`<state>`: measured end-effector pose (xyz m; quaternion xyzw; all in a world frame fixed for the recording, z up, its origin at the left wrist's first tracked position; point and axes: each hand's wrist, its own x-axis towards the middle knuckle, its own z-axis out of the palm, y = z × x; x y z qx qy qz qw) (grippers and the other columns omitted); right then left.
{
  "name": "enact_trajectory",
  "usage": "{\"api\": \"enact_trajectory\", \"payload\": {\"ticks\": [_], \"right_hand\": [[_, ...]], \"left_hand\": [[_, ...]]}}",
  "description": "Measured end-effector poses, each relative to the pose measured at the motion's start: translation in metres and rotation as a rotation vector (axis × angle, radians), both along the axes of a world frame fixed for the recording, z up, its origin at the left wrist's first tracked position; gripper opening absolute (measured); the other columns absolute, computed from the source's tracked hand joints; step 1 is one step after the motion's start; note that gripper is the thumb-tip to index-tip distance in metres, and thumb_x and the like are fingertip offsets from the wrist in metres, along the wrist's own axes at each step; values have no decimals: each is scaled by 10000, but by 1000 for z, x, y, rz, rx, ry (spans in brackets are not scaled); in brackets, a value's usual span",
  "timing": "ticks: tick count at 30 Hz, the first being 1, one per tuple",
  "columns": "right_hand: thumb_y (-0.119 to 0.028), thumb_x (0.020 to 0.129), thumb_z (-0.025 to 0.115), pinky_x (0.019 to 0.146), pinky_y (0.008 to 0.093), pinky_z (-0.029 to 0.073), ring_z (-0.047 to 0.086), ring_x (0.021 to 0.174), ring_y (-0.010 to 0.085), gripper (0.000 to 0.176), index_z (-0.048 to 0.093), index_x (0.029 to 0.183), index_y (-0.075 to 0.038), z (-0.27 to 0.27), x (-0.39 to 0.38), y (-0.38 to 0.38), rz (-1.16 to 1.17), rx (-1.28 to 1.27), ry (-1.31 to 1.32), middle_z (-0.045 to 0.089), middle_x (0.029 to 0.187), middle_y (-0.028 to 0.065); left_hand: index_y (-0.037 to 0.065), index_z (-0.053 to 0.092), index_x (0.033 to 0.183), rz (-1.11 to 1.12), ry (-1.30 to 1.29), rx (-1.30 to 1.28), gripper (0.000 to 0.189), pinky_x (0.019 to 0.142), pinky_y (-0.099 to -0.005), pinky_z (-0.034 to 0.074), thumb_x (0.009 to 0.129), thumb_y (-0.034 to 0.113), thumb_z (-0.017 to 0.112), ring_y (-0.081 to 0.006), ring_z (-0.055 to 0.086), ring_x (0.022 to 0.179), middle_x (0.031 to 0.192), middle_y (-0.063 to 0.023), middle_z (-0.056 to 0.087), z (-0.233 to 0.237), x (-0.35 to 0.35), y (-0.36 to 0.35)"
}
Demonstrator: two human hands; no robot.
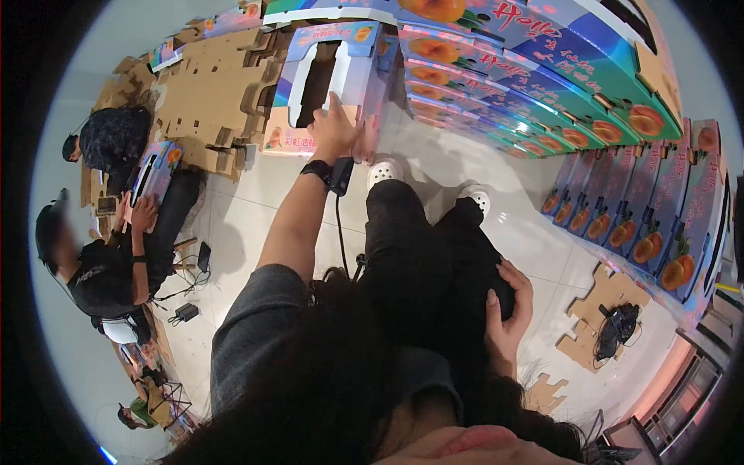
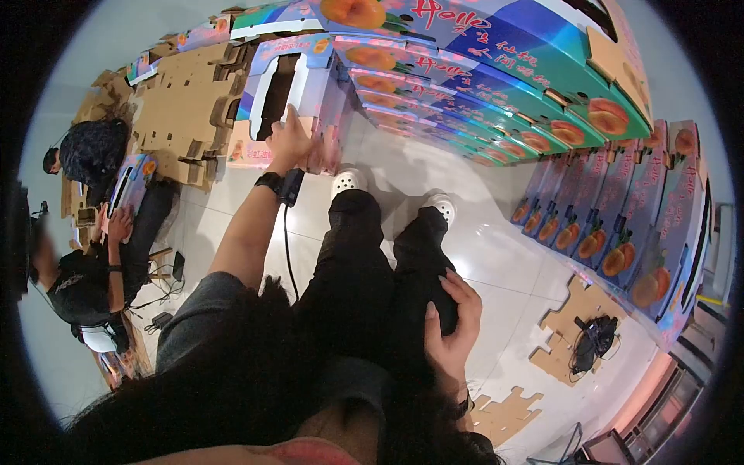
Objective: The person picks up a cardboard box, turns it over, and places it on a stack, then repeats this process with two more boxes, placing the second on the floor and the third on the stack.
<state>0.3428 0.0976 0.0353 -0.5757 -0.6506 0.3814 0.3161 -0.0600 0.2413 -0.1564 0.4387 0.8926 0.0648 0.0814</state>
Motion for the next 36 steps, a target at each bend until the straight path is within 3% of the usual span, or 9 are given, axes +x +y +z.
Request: {"api": "enact_trajectory", "payload": {"ticks": [3, 7, 22, 27, 31, 36], "right_hand": [[-43, 752, 602, 1016, 397, 361, 524, 1139, 316, 335, 606, 1084, -4, 3, -2, 1, 12, -5, -11, 587, 1196, 171], [-66, 756, 600, 1015, 403, 360, 523, 1137, 320, 333, 607, 1082, -3, 2, -5, 3, 12, -14, -6, 587, 1196, 173], [-66, 766, 592, 1024, 409, 350, 518, 1150, 324, 320, 612, 1079, 0, 4, -7, 2, 4, -20, -24, 587, 1198, 180], [-68, 769, 590, 1020, 411, 353, 517, 1149, 325, 319, 610, 1079, 5, 3, -8, 1, 1, -14, -34, 587, 1194, 182], [-131, 829, 571, 1043, 388, 323, 500, 1180, 300, 330, 573, 1126, 14, 3, -6, 0, 43, -33, -47, 557, 1212, 194], [-149, 840, 575, 1043, 390, 323, 501, 1176, 298, 332, 569, 1129, 13, 2, -6, 1, 52, -23, -50, 557, 1212, 192]], "left_hand": [[100, 221, 1473, -122, -26, 58, 1055, 944, -508, 355, 634, 514, 707, -393, 491, 1122, 1197, -264, 487, 8, 4, -4], [139, 206, 1485, -61, -54, -72, 1045, 949, -496, 355, 619, 435, 711, -382, 497, 1118, 1192, -257, 489, -3, 11, -1], [160, 188, 1486, -6, -71, -56, 1115, 931, -502, 354, 568, 473, 738, -368, 489, 1130, 1195, -250, 491, -6, 6, 4], [164, 194, 1484, -26, -35, 53, 1136, 913, -509, 349, 546, 486, 749, -377, 500, 1110, 1188, -258, 488, -21, 1, 9], [158, 190, 1485, -25, -62, 59, 1146, 899, -511, 353, 542, 496, 747, -384, 506, 1095, 1182, -264, 487, -18, 0, 11], [128, 185, 1485, -28, -67, 40, 1136, 965, -554, 266, 595, 598, 714, -393, 404, 1217, 1269, -300, 406, -20, 2, 8]]}}
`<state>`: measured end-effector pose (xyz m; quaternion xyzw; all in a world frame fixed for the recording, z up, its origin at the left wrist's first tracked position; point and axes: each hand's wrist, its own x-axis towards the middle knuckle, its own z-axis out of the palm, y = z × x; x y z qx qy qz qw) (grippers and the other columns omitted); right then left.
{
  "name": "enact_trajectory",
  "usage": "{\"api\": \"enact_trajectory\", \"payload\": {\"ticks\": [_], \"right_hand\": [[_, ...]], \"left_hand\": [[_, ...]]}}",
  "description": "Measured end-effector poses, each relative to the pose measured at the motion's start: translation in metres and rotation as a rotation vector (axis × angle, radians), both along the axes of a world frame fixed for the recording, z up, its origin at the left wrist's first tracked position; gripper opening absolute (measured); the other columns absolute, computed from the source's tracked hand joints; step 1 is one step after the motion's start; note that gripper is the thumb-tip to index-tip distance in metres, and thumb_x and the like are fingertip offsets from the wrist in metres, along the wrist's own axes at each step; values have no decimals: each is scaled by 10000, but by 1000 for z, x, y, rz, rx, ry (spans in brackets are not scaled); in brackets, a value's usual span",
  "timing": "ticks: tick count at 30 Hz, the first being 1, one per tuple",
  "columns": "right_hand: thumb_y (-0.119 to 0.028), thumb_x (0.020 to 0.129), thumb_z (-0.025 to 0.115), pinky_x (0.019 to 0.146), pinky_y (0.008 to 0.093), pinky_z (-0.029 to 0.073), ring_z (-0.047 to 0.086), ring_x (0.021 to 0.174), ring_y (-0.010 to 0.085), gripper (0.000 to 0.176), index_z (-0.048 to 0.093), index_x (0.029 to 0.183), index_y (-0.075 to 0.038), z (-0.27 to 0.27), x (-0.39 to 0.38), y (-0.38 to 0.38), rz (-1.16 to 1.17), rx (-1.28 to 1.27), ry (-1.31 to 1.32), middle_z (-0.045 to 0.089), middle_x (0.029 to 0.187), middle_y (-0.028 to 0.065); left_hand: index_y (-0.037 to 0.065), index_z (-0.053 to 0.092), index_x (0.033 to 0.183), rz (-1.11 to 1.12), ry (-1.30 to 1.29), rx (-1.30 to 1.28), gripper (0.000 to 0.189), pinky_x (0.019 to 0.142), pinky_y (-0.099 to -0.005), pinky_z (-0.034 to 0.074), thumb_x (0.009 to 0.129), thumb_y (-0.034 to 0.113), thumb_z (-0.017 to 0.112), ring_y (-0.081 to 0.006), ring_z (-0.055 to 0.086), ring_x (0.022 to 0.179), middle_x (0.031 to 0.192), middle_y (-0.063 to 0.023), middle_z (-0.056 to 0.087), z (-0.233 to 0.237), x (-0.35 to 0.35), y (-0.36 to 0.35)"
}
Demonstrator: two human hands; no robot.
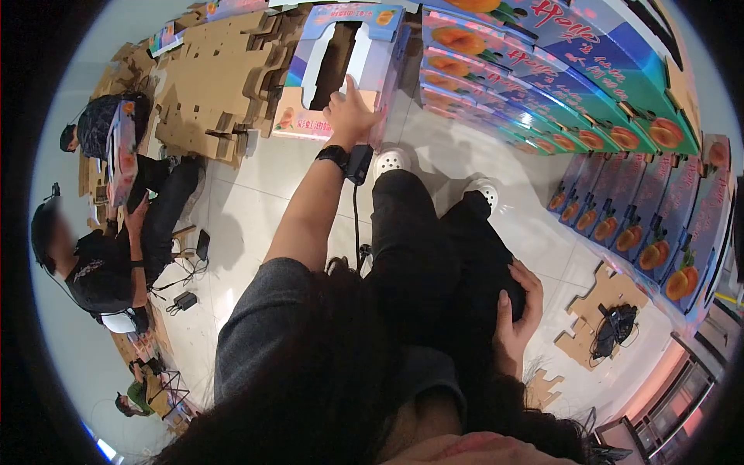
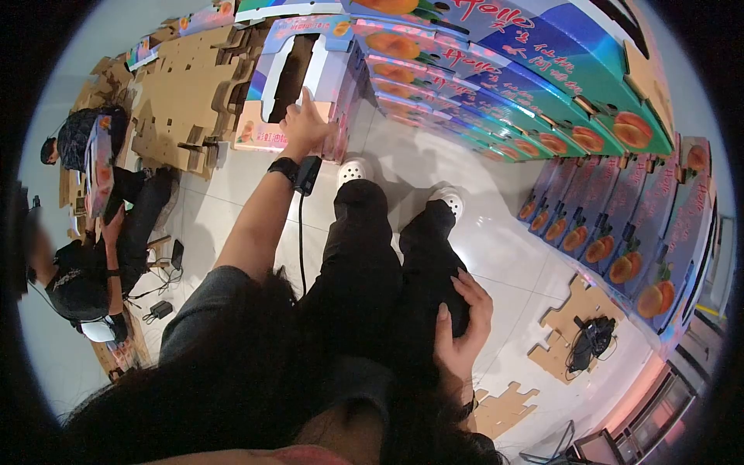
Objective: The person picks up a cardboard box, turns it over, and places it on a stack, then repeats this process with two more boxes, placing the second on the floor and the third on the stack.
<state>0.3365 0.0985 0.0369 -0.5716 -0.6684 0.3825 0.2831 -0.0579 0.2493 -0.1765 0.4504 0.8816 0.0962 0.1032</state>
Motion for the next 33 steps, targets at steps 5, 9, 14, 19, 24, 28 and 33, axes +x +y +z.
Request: {"api": "enact_trajectory", "payload": {"ticks": [5, 9, 14, 19, 24, 28, 33], "right_hand": [[-110, 797, 577, 1031, 407, 339, 511, 1158, 319, 321, 594, 1090, 21, 0, -3, 1, -35, -3, 22, 574, 1198, 195], [-95, 785, 583, 1024, 414, 345, 516, 1148, 327, 318, 603, 1080, 22, 2, -4, 0, -38, 4, 23, 582, 1191, 198], [-112, 792, 585, 1018, 417, 348, 515, 1148, 324, 324, 599, 1086, 25, 1, -3, 0, -37, 3, 2, 581, 1188, 204], [-160, 810, 573, 1008, 427, 359, 522, 1136, 332, 338, 596, 1088, 29, -3, -3, 2, -34, 0, -9, 579, 1182, 215], [-202, 840, 558, 1004, 439, 365, 528, 1127, 339, 343, 591, 1090, 30, -2, -4, 4, -22, -25, -23, 572, 1183, 224], [-230, 854, 552, 999, 444, 369, 527, 1129, 337, 349, 590, 1085, 29, -2, -5, 6, -48, -56, -41, 572, 1176, 222], [-261, 866, 551, 999, 441, 370, 524, 1135, 336, 360, 592, 1083, 24, -4, -7, 8, -36, -66, -60, 574, 1166, 218]], "left_hand": [[30, 164, 1476, 180, 112, 538, 943, 1056, -643, 56, 816, 557, 582, -418, 147, 1392, 1468, -309, 195, -16, 17, -32], [-57, 290, 1389, 726, 27, 782, 689, 1080, -495, 241, 909, 388, 502, -412, 297, 1330, 1408, -291, 325, -74, 15, -83], [-113, 356, 1321, 743, -768, 777, 620, 961, -409, 426, 827, 196, 566, -391, 516, 1145, 1234, -286, 517, -167, 15, -121], [-126, 416, 1274, 544, -638, 36, 821, 898, -401, 473, 718, 398, 717, -332, 589, 1086, 1177, -284, 576, -196, 18, -102], [-117, 561, 1101, 452, -702, -196, 817, 875, -417, 488, 666, 552, 735, -365, 617, 1043, 1079, -289, 624, -171, 22, -82], [-28, 598, 1109, 421, -579, -231, 719, 895, -459, 473, 729, 578, 669, -385, 598, 1063, 1103, -267, 622, -199, 26, -84], [103, 603, 1180, 405, -566, -199, 561, 935, -479, 442, 826, 538, 585, -384, 569, 1112, 1154, -206, 621, -216, 33, -83]]}}
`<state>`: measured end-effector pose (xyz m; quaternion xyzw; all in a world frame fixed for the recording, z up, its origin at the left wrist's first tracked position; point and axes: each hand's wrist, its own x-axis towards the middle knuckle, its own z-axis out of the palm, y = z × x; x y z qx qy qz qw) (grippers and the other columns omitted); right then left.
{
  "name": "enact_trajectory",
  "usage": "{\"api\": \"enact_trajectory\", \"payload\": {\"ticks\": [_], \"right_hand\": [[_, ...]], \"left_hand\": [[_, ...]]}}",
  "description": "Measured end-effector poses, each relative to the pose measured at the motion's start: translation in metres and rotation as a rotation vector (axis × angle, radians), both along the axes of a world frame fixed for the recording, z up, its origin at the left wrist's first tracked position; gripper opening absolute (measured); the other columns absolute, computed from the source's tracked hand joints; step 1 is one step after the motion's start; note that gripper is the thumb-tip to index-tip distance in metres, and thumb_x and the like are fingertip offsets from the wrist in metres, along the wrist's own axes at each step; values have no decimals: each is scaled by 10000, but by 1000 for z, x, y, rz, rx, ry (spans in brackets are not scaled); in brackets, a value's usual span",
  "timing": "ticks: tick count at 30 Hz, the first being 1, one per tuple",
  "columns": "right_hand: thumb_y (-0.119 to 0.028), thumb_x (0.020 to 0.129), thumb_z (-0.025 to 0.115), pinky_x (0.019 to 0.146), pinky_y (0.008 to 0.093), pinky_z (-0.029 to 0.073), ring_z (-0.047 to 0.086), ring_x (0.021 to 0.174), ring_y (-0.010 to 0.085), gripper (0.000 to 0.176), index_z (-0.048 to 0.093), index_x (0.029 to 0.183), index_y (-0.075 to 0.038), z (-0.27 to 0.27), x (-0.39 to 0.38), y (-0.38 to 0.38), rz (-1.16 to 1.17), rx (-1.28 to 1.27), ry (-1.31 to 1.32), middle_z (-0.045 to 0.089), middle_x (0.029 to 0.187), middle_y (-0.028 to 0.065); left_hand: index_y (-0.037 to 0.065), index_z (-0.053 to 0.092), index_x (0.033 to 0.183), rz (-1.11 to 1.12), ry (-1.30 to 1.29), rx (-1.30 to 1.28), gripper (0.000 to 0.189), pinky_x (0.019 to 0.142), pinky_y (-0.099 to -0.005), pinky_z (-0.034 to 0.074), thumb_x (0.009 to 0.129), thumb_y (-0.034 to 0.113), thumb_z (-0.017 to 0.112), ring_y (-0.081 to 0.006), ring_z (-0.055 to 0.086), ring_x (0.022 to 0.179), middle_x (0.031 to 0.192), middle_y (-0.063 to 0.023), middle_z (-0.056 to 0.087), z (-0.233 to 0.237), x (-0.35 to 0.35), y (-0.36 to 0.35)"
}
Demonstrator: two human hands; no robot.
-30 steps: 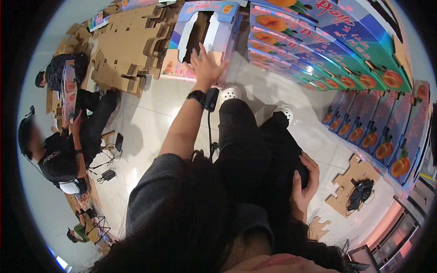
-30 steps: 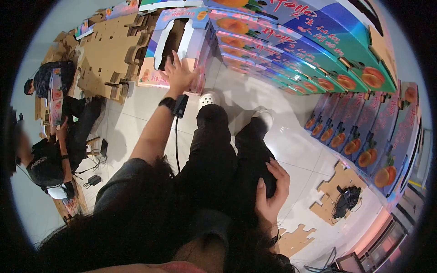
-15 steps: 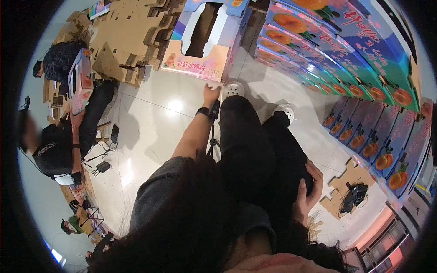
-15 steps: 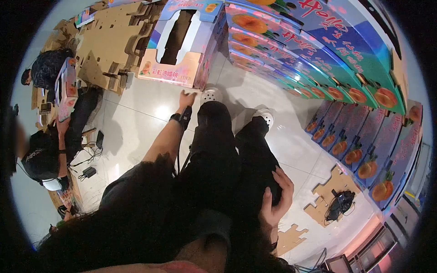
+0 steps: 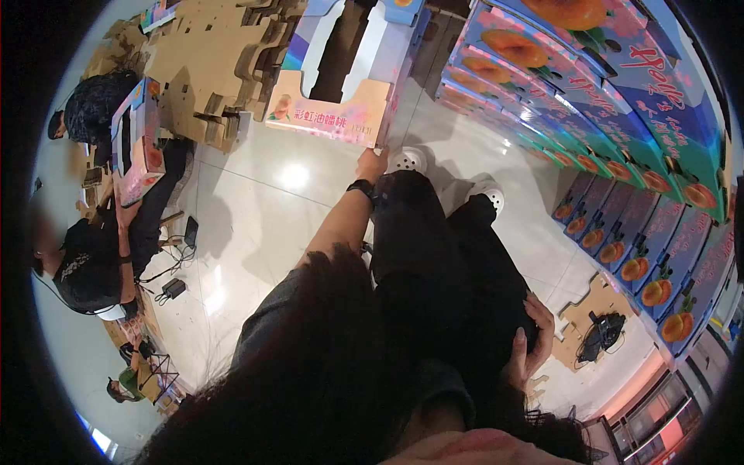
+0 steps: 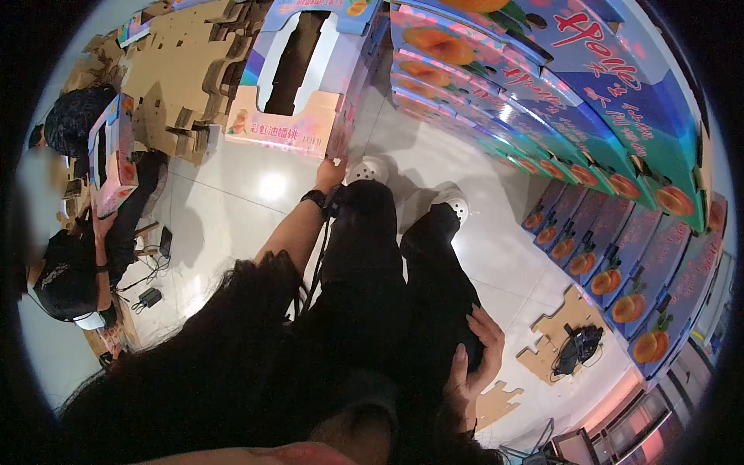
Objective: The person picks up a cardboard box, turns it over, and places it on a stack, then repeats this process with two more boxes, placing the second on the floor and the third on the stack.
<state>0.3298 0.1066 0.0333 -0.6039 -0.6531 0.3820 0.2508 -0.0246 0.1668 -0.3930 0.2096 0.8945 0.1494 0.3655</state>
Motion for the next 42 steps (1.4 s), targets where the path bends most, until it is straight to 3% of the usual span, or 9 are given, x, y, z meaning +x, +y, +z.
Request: {"api": "enact_trajectory", "payload": {"ticks": [17, 21, 27, 29, 31, 33, 35, 37, 42], "right_hand": [[-245, 864, 544, 1023, 441, 349, 511, 1159, 331, 364, 584, 1093, 36, -1, 1, 0, -21, -15, 9, 567, 1183, 217], [-208, 864, 538, 1034, 435, 335, 506, 1163, 328, 361, 571, 1118, 45, 3, -4, 2, 0, 1, -31, 570, 1179, 214], [-151, 891, 535, 1041, 363, 325, 504, 1155, 257, 308, 562, 1139, 30, 3, -9, -9, 12, 80, 82, 572, 1186, 149], [-118, 894, 533, 1035, 353, 330, 507, 1148, 254, 292, 562, 1143, 31, 3, -9, -16, 10, 94, 101, 575, 1179, 145], [-94, 889, 537, 1022, 351, 344, 518, 1132, 260, 274, 568, 1130, 34, 3, -5, -20, 7, 124, 119, 581, 1167, 151], [-76, 876, 550, 1001, 359, 369, 537, 1107, 277, 254, 581, 1100, 38, 1, 1, -22, -6, 170, 133, 591, 1149, 168], [-74, 879, 552, 980, 358, 390, 556, 1079, 279, 246, 586, 1095, 37, -6, 10, -26, -26, 219, 126, 602, 1128, 169], [-71, 879, 554, 972, 357, 398, 563, 1069, 278, 248, 585, 1101, 35, -16, 20, -28, -12, 271, 168, 609, 1117, 169], [-78, 877, 570, 966, 345, 405, 574, 1056, 264, 243, 600, 1090, 36, -16, 20, -36, -49, 282, 161, 622, 1095, 163]], "left_hand": [[33, 626, 1129, -99, 2, 78, 523, 891, -484, 457, 859, 473, 542, -398, 595, 1045, 1060, -243, 641, -29, -4, -7], [-31, 690, 902, -286, -183, -2, 520, 808, -433, 490, 803, 472, 612, -412, 633, 919, 914, -255, 667, 10, -14, -24], [-2, 627, 1074, -217, -789, -21, 442, 742, -405, 486, 912, 398, 530, -223, 658, 894, 991, -99, 685, 163, -35, -40], [-23, 637, 1010, -33, -933, 419, 303, 668, -316, 488, 894, 251, 576, -223, 663, 798, 909, -115, 682, 89, -48, -55], [31, 678, 786, 289, -880, 442, 135, 594, -288, 471, 793, 159, 636, -193, 625, 646, 727, -81, 662, 225, -21, -64], [25, 692, 772, -261, -517, 107, 177, 591, -303, 464, 765, 197, 652, -180, 615, 641, 725, -71, 671, 216, -22, -42], [18, 689, 775, -574, -638, 342, 252, 549, -343, 459, 691, 255, 706, -192, 624, 630, 726, -81, 667, 191, -20, -44], [32, 698, 916, -909, -467, -86, 334, 609, -352, 485, 814, 339, 615, -186, 648, 759, 865, -85, 692, 278, 19, -36], [-60, 651, 997, -1298, -308, 57, 527, 758, -388, 488, 924, 424, 456, -268, 642, 791, 893, -168, 682, 348, 36, -75]]}}
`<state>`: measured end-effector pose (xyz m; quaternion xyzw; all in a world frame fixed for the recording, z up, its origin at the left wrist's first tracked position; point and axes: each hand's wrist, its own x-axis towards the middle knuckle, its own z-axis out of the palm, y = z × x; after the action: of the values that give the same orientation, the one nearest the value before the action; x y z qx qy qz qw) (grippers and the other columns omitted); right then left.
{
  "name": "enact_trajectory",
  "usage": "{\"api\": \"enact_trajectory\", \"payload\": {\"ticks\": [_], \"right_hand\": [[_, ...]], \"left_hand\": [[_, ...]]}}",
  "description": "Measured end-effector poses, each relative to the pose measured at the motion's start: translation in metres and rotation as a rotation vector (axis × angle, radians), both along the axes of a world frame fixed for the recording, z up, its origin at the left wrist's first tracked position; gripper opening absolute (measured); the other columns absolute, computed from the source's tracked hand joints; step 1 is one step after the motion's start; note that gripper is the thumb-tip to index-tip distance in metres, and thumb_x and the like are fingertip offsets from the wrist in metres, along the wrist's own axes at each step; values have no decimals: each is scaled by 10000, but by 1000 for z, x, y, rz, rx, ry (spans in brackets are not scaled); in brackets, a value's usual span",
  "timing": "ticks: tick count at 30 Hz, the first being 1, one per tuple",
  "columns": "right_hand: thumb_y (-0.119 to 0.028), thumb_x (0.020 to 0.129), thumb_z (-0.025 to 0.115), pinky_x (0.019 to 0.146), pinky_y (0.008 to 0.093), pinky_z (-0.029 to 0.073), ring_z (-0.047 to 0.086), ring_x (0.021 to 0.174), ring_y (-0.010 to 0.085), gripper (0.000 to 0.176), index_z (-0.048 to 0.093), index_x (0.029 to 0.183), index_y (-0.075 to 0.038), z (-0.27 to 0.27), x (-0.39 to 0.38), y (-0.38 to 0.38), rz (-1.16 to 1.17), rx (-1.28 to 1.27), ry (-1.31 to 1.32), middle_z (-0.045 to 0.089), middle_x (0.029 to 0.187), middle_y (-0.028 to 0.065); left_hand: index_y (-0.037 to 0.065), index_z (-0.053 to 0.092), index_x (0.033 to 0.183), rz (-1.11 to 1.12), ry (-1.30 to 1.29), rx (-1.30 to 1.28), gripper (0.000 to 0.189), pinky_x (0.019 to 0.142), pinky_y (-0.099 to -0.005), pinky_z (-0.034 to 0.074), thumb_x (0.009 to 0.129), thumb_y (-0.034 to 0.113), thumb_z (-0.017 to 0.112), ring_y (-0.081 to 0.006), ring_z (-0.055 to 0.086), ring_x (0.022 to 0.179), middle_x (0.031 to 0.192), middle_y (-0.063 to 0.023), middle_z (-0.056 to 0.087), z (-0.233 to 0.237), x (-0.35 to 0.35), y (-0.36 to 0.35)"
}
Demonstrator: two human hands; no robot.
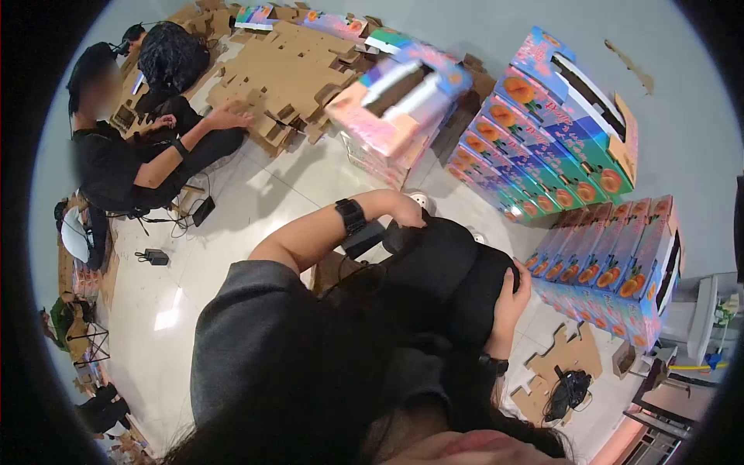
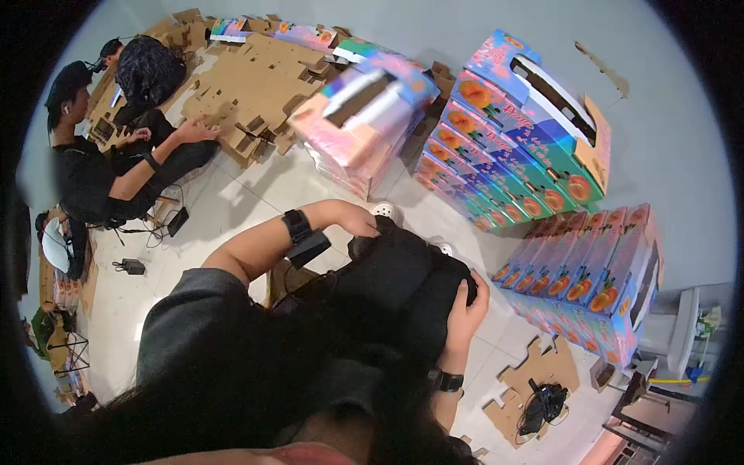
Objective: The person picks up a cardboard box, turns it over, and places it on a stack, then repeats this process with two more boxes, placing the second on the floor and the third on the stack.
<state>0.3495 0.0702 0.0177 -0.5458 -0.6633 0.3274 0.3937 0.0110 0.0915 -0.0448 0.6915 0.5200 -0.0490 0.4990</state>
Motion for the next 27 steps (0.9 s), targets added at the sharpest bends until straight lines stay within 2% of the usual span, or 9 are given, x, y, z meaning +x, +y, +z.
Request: {"api": "enact_trajectory", "payload": {"ticks": [2, 8, 14, 17, 18, 21, 22, 26, 27], "right_hand": [[-81, 876, 572, 963, 346, 406, 575, 1052, 265, 244, 601, 1088, 36, 5, -3, -3, -1, 20, -10, 623, 1091, 164], [-88, 873, 576, 953, 346, 411, 579, 1038, 268, 246, 602, 1081, 38, -6, 1, 1, 1, 19, -14, 624, 1079, 165], [-88, 869, 576, 948, 355, 413, 579, 1032, 276, 248, 598, 1077, 45, 4, -6, 0, -3, 6, -30, 624, 1078, 170], [-93, 865, 579, 950, 361, 412, 577, 1036, 277, 250, 599, 1073, 44, -2, -4, 3, 5, 12, -53, 625, 1080, 170], [-95, 863, 581, 951, 363, 411, 576, 1038, 277, 250, 600, 1072, 42, -3, -5, 6, 3, 24, -68, 625, 1081, 170], [-102, 860, 587, 958, 363, 405, 574, 1044, 271, 254, 601, 1071, 37, -1, -7, 10, -10, -14, -27, 625, 1082, 166], [-99, 856, 591, 967, 363, 401, 568, 1059, 264, 247, 605, 1065, 31, 6, -10, 12, -11, -35, -47, 620, 1094, 162], [-60, 837, 581, 968, 355, 403, 561, 1069, 265, 260, 598, 1084, 20, 2, -7, 16, -48, -127, 39, 610, 1111, 154], [-56, 835, 576, 967, 354, 404, 562, 1066, 266, 264, 596, 1087, 22, 5, -9, 17, -48, -131, 25, 609, 1104, 154]], "left_hand": [[-22, 670, 1001, 14, -26, 83, 443, 766, -367, 475, 910, 378, 502, -259, 621, 813, 913, -165, 676, 15, -12, -15], [22, 676, 1035, 479, -260, 424, 293, 779, -340, 492, 870, 233, 559, -237, 628, 856, 943, -145, 670, -4, -81, -15], [37, 645, 1073, 953, -81, 635, 348, 866, -376, 480, 769, 206, 623, -306, 621, 975, 1043, -168, 654, 1, -120, 23], [16, 605, 1126, 975, 73, 1000, 407, 891, -394, 468, 768, 210, 625, -330, 596, 1025, 1045, -179, 648, -30, -135, 60], [-5, 559, 1190, 974, 111, 935, 473, 923, -414, 447, 815, 271, 642, -351, 569, 1073, 1117, -206, 613, -25, -134, 70], [-5, 547, 1204, 874, 233, 1135, 513, 898, -428, 455, 805, 300, 652, -360, 574, 1061, 1128, -213, 605, -41, -126, 101], [0, 465, 1305, 808, 275, 1148, 752, 967, -486, 390, 760, 473, 677, -388, 523, 1129, 1197, -226, 563, -49, -123, 112], [-60, 220, 1439, 766, 512, 709, 1272, 1112, -566, 62, 576, 781, 629, -388, 334, 1301, 1365, -265, 399, -51, -100, 135], [-61, 231, 1433, 792, 547, 654, 1263, 1112, -566, 55, 572, 767, 641, -388, 338, 1299, 1360, -268, 404, -47, -96, 139]]}}
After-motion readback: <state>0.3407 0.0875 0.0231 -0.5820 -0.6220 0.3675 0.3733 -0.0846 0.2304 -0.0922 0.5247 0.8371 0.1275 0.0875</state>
